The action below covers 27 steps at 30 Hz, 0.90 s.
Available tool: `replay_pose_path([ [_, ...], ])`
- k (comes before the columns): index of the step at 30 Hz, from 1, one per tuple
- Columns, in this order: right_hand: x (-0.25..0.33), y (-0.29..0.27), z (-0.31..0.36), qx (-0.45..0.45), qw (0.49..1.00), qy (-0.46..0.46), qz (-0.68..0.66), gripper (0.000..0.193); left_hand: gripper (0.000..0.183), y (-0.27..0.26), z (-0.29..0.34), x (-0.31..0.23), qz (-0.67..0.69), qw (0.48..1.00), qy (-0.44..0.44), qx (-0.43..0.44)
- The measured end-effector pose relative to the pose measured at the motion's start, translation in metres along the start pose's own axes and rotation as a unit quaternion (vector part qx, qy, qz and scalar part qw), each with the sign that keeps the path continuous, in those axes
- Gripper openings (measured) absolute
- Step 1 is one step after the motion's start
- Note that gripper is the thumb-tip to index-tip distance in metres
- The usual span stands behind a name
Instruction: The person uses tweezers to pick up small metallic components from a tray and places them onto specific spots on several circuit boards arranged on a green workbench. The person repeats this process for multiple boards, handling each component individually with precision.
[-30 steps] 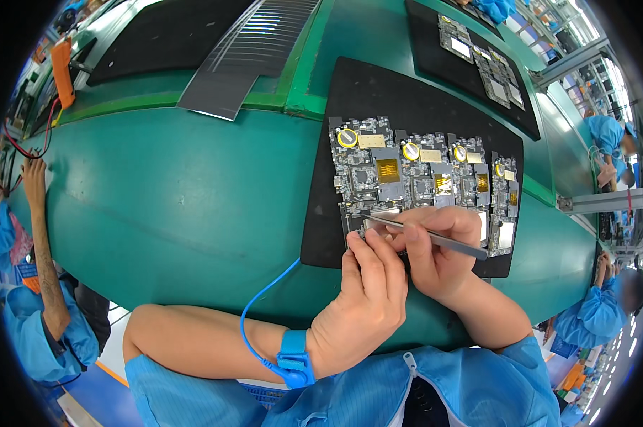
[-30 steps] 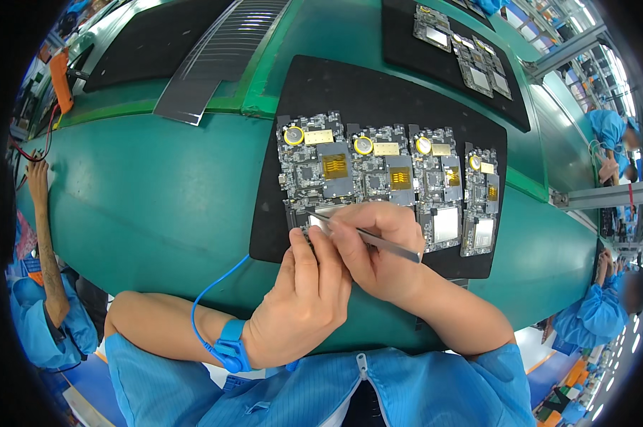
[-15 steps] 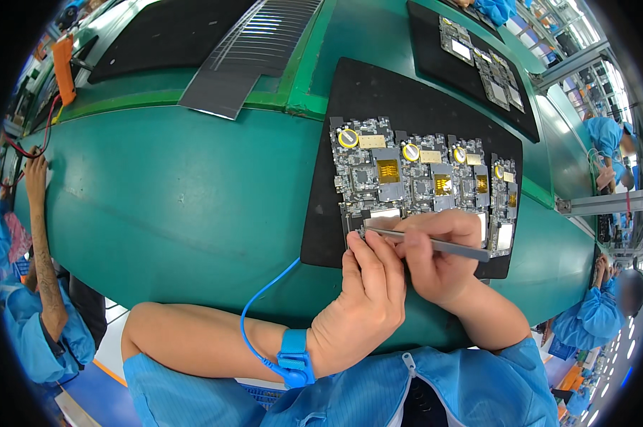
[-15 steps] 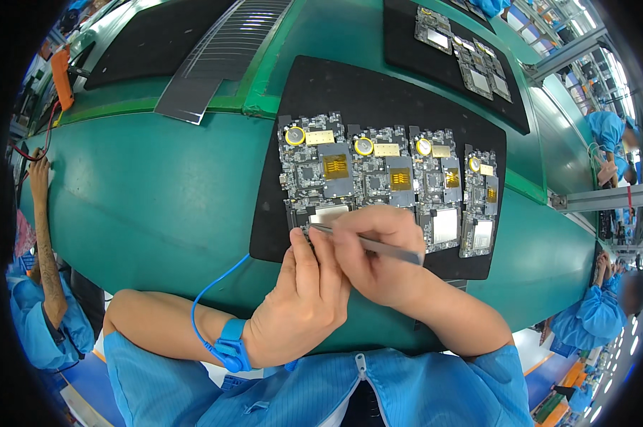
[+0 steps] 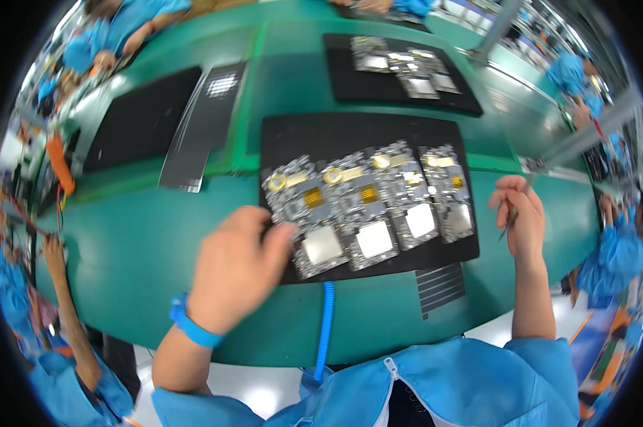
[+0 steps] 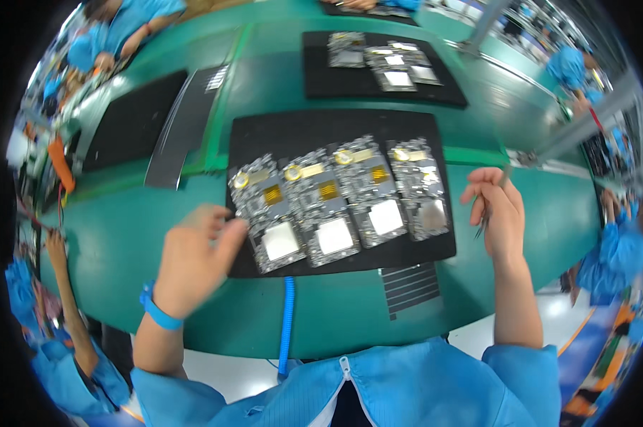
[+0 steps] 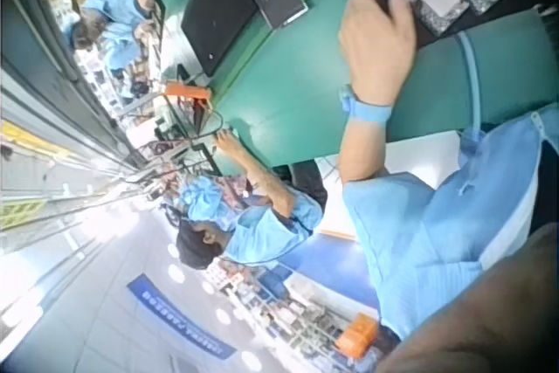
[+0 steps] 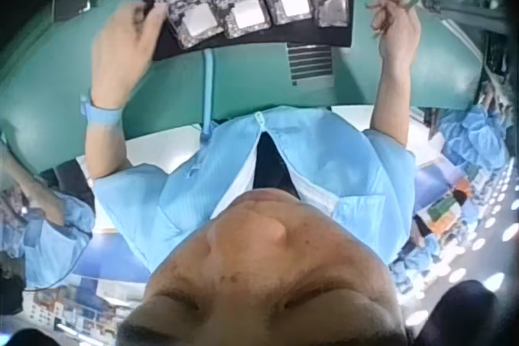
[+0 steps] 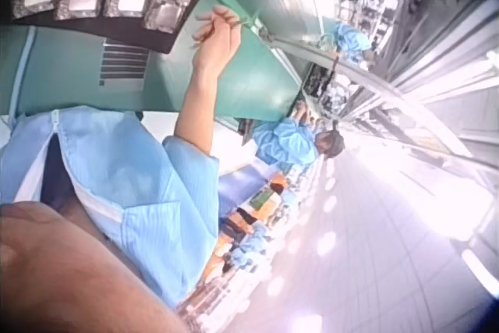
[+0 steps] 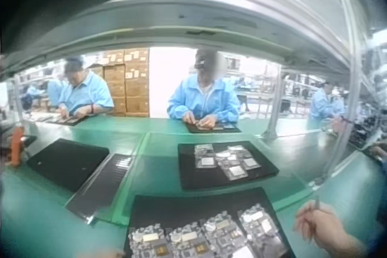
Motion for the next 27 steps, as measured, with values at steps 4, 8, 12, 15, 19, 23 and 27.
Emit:
replay_pose_path([
  [4,-0.057,-0.019,-0.001,0.061,0.975,0.212,-0.025,0.026,0.024,0.051,0.005,0.090,0.401,0.866,-0.225,0.195],
  [8,-0.081,0.012,-0.004,0.155,0.955,0.232,-0.104,0.028,0.019,0.046,-0.002,0.080,0.416,0.867,-0.199,0.187],
  [12,-0.091,0.009,0.010,0.191,0.935,0.247,-0.169,0.031,0.020,0.021,-0.017,0.038,0.422,0.868,-0.168,0.200],
  [15,-0.080,-0.027,0.038,0.132,0.955,0.241,-0.114,0.036,0.023,0.024,-0.012,-0.009,0.420,0.866,-0.156,0.220],
  [19,-0.102,-0.149,0.083,0.015,0.967,0.248,-0.065,0.029,0.029,0.112,-0.035,-0.092,0.418,0.844,-0.116,0.317],
  [23,-0.120,-0.270,0.127,-0.108,0.961,0.254,0.024,0.023,0.033,0.218,-0.073,-0.175,0.443,0.797,-0.032,0.410],
  [27,-0.159,-0.404,0.157,-0.186,0.949,0.241,0.085,0.010,0.035,0.233,-0.124,-0.226,0.271,0.879,0.171,0.352],
])
Point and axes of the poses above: each hand's wrist, its own z-axis away from the middle knuckle, its own y-axis out of the palm, x = y × z, the point moved 10 cm from there along -z, towards the middle knuckle, and after that the axes turned 13 degrees about x, right-handed, at the moved point
